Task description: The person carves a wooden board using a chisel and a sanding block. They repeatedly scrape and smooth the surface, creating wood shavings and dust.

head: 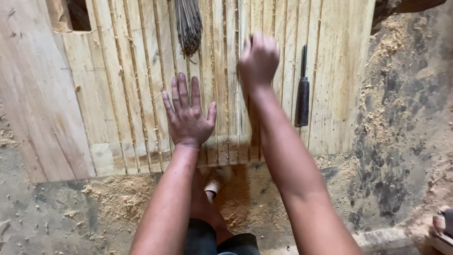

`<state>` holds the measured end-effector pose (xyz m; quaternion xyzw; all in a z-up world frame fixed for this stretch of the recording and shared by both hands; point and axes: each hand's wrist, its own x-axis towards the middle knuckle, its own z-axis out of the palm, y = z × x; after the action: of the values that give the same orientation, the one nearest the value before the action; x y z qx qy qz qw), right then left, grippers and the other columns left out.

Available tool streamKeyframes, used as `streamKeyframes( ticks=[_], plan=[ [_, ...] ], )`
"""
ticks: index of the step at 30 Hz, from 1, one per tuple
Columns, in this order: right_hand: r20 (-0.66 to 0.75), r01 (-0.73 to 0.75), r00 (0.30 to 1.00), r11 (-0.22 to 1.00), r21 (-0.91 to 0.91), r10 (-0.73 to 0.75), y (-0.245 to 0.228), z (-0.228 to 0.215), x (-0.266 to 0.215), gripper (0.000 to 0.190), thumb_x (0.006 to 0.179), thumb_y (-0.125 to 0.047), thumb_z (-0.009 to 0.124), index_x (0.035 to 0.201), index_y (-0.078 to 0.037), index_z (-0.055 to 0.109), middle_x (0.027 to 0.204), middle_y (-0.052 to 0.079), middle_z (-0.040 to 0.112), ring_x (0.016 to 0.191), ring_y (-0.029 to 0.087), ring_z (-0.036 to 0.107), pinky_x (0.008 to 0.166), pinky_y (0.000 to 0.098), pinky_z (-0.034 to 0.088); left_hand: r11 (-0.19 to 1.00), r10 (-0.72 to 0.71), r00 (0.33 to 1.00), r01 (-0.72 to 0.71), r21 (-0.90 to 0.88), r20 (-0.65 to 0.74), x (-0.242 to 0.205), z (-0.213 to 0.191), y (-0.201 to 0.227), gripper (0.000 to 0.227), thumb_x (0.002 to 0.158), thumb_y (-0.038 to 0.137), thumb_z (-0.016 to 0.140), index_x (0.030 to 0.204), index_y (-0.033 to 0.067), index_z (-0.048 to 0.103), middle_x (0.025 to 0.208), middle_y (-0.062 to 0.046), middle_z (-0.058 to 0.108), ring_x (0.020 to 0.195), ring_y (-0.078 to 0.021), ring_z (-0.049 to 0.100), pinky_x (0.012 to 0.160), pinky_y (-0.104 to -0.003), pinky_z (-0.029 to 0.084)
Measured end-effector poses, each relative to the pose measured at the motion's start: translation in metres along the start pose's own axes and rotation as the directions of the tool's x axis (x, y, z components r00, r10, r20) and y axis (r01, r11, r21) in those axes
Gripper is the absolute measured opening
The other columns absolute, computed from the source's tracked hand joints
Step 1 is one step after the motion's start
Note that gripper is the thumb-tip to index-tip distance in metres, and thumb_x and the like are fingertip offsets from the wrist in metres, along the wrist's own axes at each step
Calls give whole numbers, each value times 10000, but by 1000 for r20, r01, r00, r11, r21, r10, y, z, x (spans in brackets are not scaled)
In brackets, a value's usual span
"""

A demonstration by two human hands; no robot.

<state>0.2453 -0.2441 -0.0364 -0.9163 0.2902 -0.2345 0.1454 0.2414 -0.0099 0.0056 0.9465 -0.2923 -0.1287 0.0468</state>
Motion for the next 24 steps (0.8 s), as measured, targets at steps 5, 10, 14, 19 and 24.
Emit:
streamKeyframes(
  ticks=[5,10,14,19,24],
  plan=[
    [100,-61,993,997,52,55,-18,-38,-28,167,972,-5,543,907,-56,688,736,87,611,660,198,519,623,334,442,1000,14,999,-14,-13,-46,-1,-2,-1,825,1037,614,366,1649,129,102,1717,-173,35,1600,-346,106,1283,-566,55],
    [158,-12,987,1000,24,8,-40,-104,-121,120,1003,-106,595,921,-56,667,800,93,654,738,218,585,728,363,494,1000,-5,1000,5,-17,-21,-3,2,-2,828,1022,598,380,1655,140,108,1717,-167,42,1593,-341,114,1275,-567,57],
    [170,-251,954,968,-9,248,-36,-100,-139,182,989,-190,639,922,-23,667,794,129,670,674,228,604,614,368,517,999,15,999,-16,-34,-38,-7,5,-3,828,1036,605,386,1658,139,102,1724,-164,42,1606,-334,112,1288,-566,57],
    [52,-128,990,992,-7,128,-33,-86,-128,207,1049,-106,566,873,-62,666,804,108,655,724,221,601,678,373,522,1000,13,999,-13,-17,-37,-6,5,-3,828,1051,607,382,1663,130,93,1726,-175,37,1608,-346,107,1290,-565,49],
    [-63,-21,998,997,-76,17,-19,-39,-50,229,1024,-126,559,810,-102,639,748,75,614,709,217,544,727,379,447,1000,5,1000,-5,-18,-4,-4,6,-3,825,1032,611,374,1650,140,98,1710,-176,36,1594,-351,113,1275,-576,55]
  ],
)
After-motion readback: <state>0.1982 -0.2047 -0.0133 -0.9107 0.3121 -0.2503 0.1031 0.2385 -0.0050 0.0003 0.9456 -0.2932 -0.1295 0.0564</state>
